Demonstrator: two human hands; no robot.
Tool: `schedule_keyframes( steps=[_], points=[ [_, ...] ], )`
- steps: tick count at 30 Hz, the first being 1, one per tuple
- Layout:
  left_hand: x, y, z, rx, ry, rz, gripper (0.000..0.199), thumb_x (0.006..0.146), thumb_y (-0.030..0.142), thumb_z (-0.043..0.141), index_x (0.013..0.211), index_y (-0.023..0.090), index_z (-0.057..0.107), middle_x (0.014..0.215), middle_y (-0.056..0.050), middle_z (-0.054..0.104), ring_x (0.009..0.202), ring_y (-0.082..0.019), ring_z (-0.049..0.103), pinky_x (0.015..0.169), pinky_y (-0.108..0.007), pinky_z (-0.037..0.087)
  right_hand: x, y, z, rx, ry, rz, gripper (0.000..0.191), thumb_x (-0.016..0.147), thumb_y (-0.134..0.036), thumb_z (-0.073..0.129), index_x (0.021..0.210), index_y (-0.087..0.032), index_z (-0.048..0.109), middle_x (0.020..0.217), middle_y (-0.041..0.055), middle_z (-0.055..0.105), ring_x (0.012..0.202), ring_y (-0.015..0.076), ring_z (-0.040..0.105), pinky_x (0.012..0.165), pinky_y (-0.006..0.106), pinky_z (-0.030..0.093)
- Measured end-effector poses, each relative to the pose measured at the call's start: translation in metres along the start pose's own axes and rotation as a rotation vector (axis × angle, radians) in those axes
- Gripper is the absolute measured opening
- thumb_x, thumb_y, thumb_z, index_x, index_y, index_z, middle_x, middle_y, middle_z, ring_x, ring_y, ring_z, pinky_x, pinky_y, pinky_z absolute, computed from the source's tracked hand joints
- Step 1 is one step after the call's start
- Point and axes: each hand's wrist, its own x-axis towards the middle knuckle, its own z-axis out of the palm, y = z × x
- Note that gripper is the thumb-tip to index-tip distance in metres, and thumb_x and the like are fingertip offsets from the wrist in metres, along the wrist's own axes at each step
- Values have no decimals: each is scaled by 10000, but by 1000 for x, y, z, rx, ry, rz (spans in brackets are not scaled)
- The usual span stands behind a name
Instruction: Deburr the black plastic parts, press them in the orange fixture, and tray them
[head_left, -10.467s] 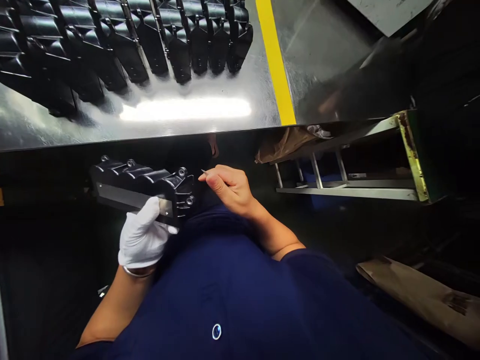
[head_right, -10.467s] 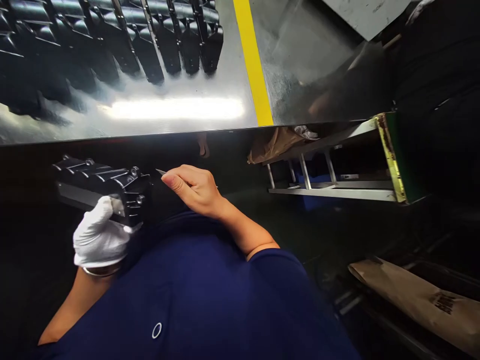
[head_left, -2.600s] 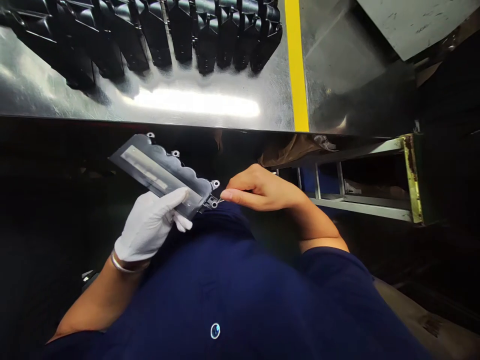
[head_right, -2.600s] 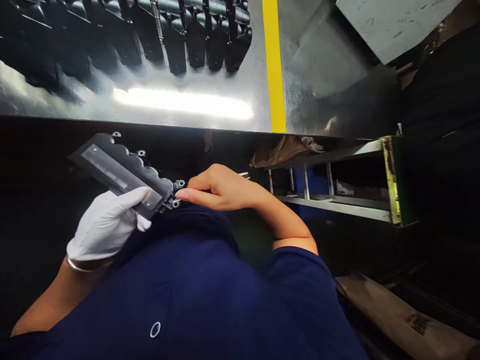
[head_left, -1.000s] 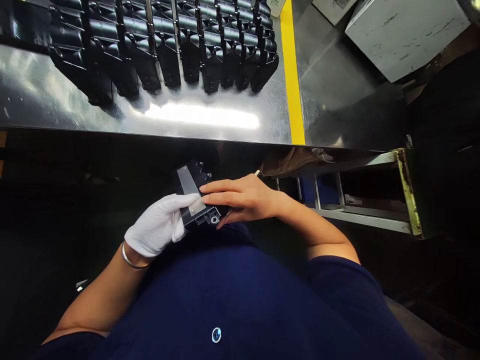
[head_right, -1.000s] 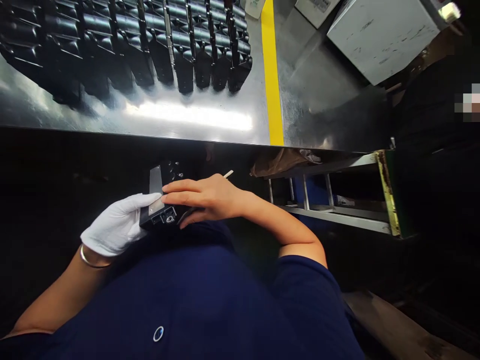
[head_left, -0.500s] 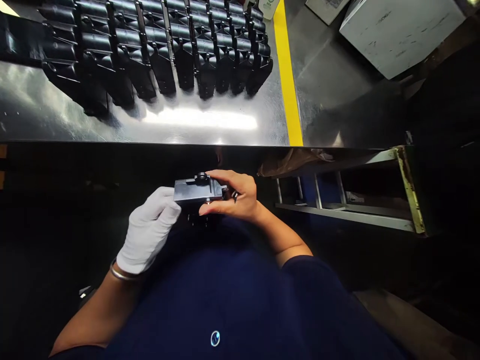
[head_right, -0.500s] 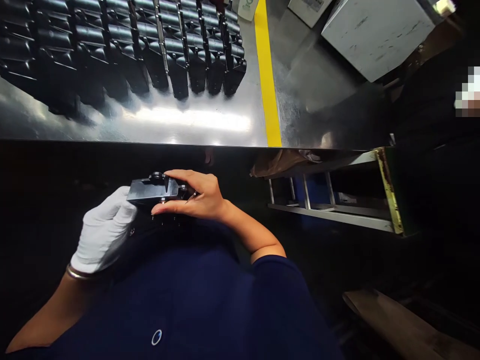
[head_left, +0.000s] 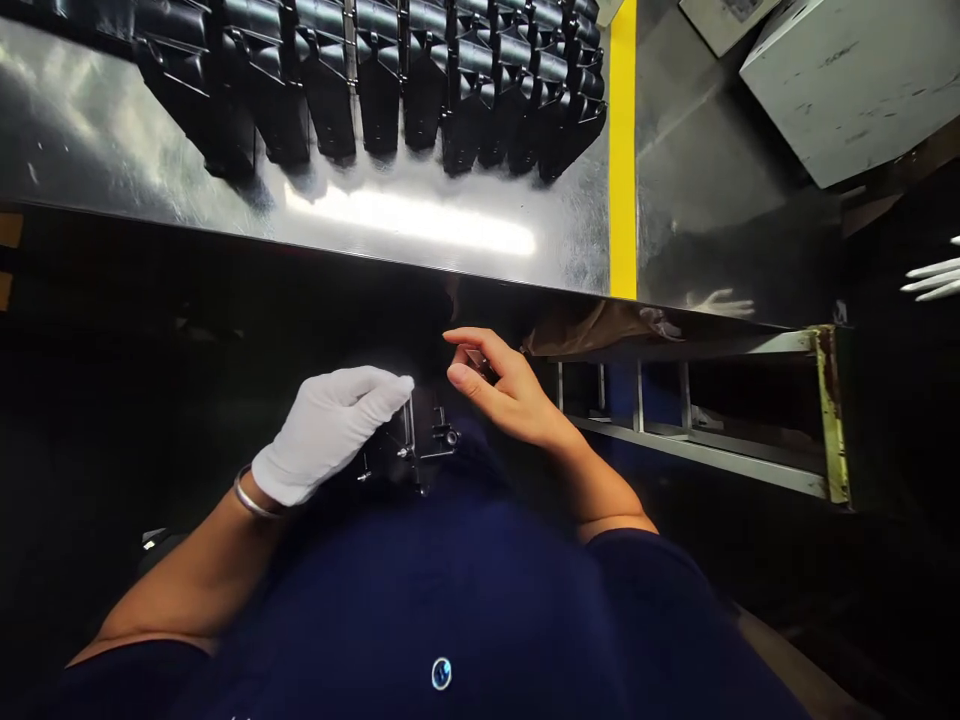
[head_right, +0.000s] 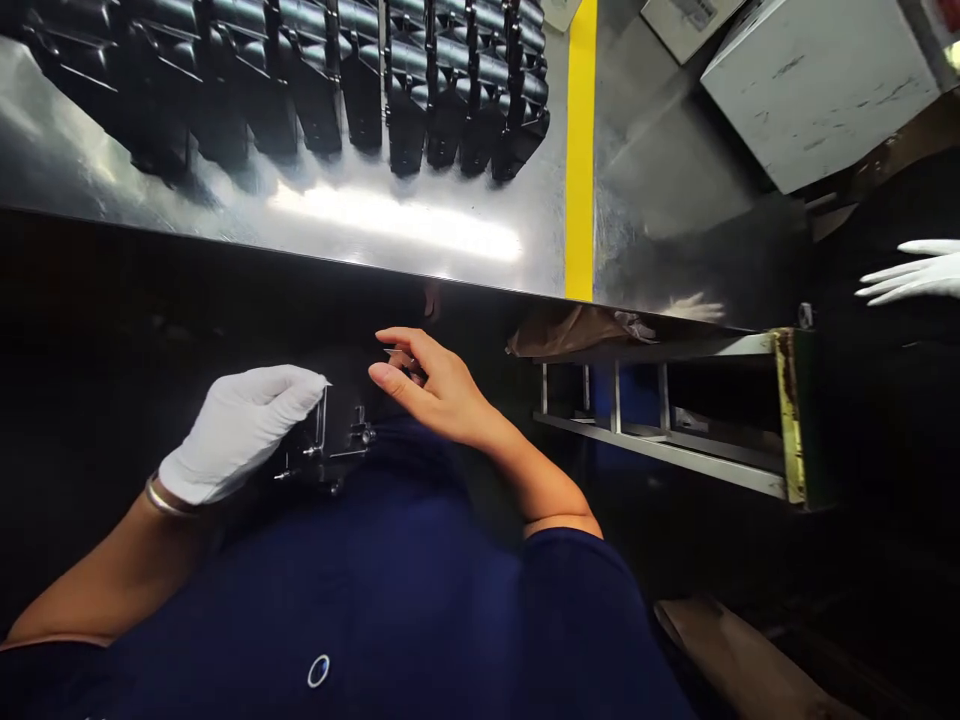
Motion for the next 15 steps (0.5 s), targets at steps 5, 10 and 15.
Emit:
schedule_keyframes(
  steps=[5, 10, 15],
  points=[
    [-1, 1, -1, -14, -59, -37, 275, 646, 449, 737, 563, 193, 680, 558, -24, 630, 519, -147, 543, 487, -221, 447, -5, 5, 8, 36, -206, 40, 319, 988, -350, 389, 1074, -137, 611, 794, 13, 627, 727, 99, 582, 709, 231, 475],
    [0, 2, -2, 47, -96, -38, 317, 671, 485, 689, 564, 187, 670, 572, -30, 635, 525, -148, 554, 485, -229, 460, -10, 5, 10, 38, -252, -20, 392, 987, -408, 379, 1134, -150, 635, 888, 46, 688, 793, 121, 626, 764, 252, 489],
    [1, 0, -3, 117, -91, -36, 326, 694, 486, 651, 591, 178, 672, 596, -26, 645, 543, -148, 571, 497, -234, 476, -14, 1, 4, 62, -267, -18, 467, 1005, -426, 289, 1240, -194, 618, 1092, 60, 683, 987, 159, 625, 905, 323, 479]
  ],
)
